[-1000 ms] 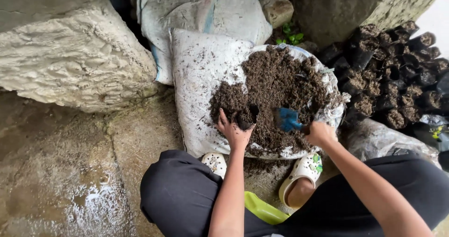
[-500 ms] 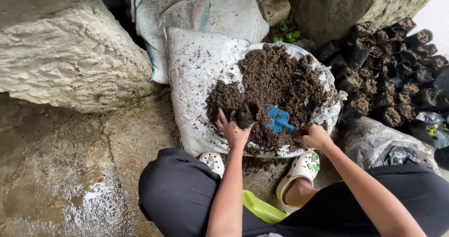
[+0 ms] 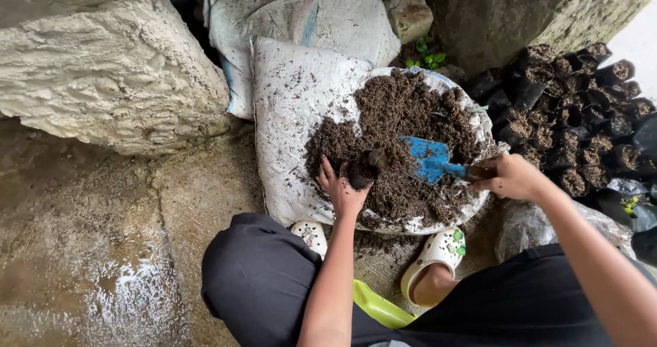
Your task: Filling small black polybags with soil using a hand trowel from a larger bag of soil.
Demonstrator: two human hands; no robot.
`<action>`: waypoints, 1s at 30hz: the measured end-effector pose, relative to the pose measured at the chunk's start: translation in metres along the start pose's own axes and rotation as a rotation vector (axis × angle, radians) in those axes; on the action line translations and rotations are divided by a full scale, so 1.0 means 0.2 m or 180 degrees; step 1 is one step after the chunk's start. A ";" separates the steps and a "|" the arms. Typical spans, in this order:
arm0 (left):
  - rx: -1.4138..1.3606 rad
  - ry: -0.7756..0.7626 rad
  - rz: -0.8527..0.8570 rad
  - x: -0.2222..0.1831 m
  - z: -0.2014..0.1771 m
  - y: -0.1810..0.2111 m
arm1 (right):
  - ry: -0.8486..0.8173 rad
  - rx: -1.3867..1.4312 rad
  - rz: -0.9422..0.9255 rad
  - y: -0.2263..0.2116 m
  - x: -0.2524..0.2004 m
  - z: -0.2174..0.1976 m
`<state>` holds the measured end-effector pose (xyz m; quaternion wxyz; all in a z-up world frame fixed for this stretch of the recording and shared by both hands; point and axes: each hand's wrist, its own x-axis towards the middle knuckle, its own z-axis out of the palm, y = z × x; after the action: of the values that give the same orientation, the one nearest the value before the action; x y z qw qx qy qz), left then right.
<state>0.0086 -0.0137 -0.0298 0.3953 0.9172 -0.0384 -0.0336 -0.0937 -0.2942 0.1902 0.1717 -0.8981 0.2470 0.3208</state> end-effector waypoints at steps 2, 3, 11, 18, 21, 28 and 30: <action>-0.0029 -0.0045 -0.0058 -0.01 -0.02 0.01 | -0.0019 -0.0345 0.0077 -0.08 -0.07 -0.09; -0.0054 -0.0096 -0.0110 -0.01 -0.02 0.03 | -0.0036 -0.0683 0.0158 -0.12 -0.11 -0.14; -0.0010 -0.0092 -0.0058 0.00 0.00 0.01 | 0.0356 -0.2439 0.0016 -0.44 -0.29 -0.17; -0.0106 -0.0189 -0.0140 0.00 -0.04 0.03 | 0.1177 -0.3095 -0.0384 -0.45 -0.29 -0.08; -0.0024 -0.0060 -0.0031 0.00 -0.02 0.01 | 0.1593 -0.3162 -0.0460 -0.46 -0.30 -0.09; -0.0001 -0.0115 -0.0065 -0.01 -0.07 0.07 | 0.1860 -0.3634 -0.0548 -0.53 -0.39 -0.09; -0.0462 -0.0301 -0.0074 -0.04 -0.13 0.10 | 0.1361 -0.3545 -0.0628 -0.70 -0.51 -0.11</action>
<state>0.0025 -0.0089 0.0026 0.4580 0.8839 -0.0438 -0.0841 -0.0733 -0.1564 0.2945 -0.3488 -0.9162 -0.0134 0.1968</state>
